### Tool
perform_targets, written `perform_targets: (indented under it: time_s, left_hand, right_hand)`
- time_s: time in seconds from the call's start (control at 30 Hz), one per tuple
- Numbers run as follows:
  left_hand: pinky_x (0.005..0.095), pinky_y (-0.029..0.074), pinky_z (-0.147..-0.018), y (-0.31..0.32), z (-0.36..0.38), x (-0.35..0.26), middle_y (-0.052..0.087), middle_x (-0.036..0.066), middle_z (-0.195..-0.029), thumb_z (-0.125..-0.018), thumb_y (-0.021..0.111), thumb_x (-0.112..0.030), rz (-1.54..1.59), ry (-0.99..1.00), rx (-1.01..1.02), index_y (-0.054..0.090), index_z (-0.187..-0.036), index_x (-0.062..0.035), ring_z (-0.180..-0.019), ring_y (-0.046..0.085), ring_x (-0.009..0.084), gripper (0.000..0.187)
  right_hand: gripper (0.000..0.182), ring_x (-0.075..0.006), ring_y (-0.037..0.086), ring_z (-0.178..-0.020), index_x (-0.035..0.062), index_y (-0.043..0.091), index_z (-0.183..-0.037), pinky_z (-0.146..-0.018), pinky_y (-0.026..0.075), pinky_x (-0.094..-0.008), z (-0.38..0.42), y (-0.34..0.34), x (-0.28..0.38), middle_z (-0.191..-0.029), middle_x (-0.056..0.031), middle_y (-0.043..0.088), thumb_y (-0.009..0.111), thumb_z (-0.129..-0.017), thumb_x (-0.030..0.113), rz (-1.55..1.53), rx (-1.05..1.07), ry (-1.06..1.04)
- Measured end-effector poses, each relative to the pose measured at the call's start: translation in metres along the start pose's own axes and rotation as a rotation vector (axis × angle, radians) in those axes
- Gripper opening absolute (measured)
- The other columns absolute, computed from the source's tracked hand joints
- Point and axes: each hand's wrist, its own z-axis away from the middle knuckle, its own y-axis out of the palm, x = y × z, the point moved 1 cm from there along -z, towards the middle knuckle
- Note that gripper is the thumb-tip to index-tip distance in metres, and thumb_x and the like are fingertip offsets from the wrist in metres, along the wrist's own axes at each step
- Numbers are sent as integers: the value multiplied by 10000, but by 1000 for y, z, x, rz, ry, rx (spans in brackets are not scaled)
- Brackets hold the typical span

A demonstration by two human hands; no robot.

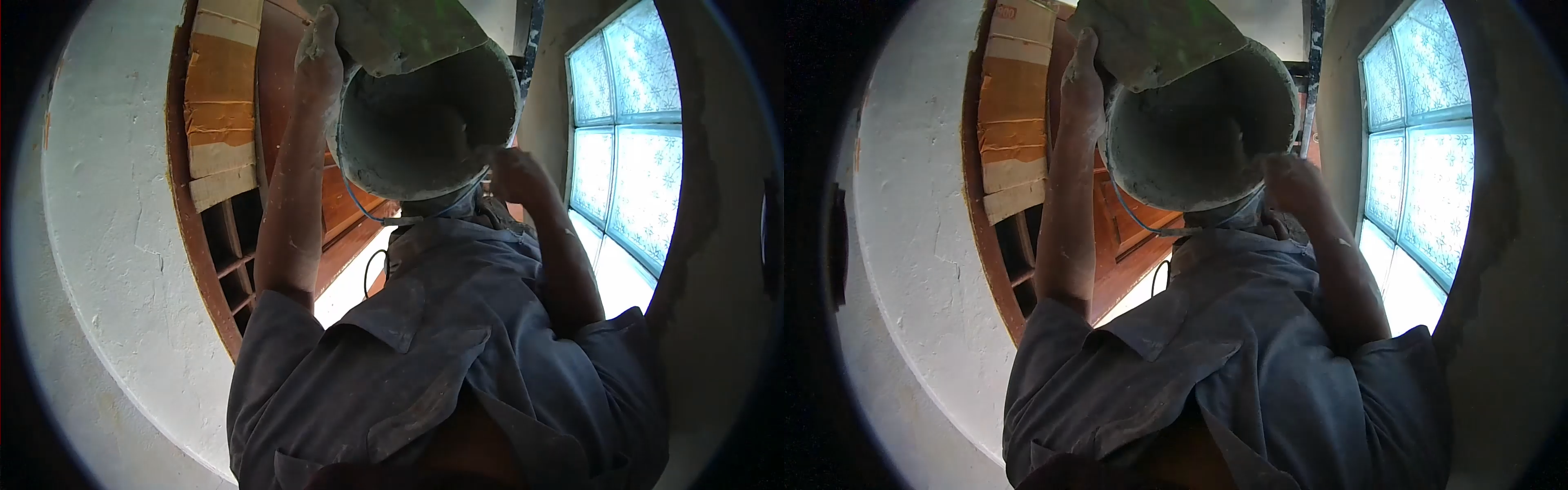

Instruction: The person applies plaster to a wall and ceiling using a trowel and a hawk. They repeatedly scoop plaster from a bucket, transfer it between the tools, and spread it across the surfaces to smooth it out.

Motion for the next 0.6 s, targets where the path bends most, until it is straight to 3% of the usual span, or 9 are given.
perform_targets:
  time_s: [0.07, 0.17, 0.27, 0.37, 0.47, 0.57, 0.6]
  left_hand:
    - [332, 477, -940, -1, -5, 1, 576, 140, -1246, -992, 481, -423, 11, -5, 36, 462, -1344, 31, -1104, 586, 205, 575]
    - [336, 475, -949, 1, -9, 3, 573, 137, -1257, -995, 479, -414, 41, -78, 141, 461, -1343, 32, -1118, 585, 208, 566]
    - [360, 590, -735, 25, -1, -4, 620, 191, -1095, -930, 544, -516, 66, 14, 54, 496, -1299, 17, -945, 657, 272, 650]
    - [409, 578, -829, 33, 5, -11, 592, 194, -1186, -943, 533, -515, 74, 17, 79, 487, -1299, 19, -1040, 631, 300, 643]
    - [355, 587, -761, 38, 5, -6, 637, 148, -1067, -985, 492, -435, 135, -30, 111, 512, -1266, -17, -917, 666, 233, 504]
    - [339, 475, -955, 30, 2, -3, 571, 135, -1264, -993, 482, -414, 13, 0, 128, 466, -1336, 37, -1127, 584, 213, 567]
    - [339, 476, -954, 25, 3, -1, 572, 134, -1263, -992, 486, -416, 32, -12, 110, 470, -1333, 36, -1127, 584, 214, 567]
  right_hand:
    - [578, -334, 611, -1121, 88, 543, -1327, -968, 478, -413, 13, -44, 29, -1220, -234, 613, 566, -754, 21, 34, -29, 168]
    - [476, -357, 639, -1034, 39, 578, -1266, -900, 502, -426, 13, -48, 39, -1088, -251, 650, 589, -796, 117, -237, -205, -73]
    - [564, -367, 634, -1045, 43, 512, -1350, -895, 494, -423, -9, -26, 32, -1068, -261, 650, 616, -805, 145, -375, -170, -134]
    - [509, -382, 633, -1030, 22, 528, -1307, -864, 495, -442, -22, -13, 47, -1054, -267, 646, 601, -819, 147, -403, -349, -177]
    - [469, -336, 670, -925, -19, 512, -1296, -792, 490, -429, -37, 0, 49, -959, -233, 658, 576, -849, 109, -292, -229, -138]
    - [433, -379, 659, -882, -1, 529, -1279, -732, 480, -461, -26, 15, 27, -915, -247, 641, 544, -859, 106, -205, -220, -220]
    - [426, -388, 654, -883, 13, 535, -1276, -727, 479, -463, -23, 15, 20, -919, -254, 637, 539, -860, 105, -178, -155, -156]
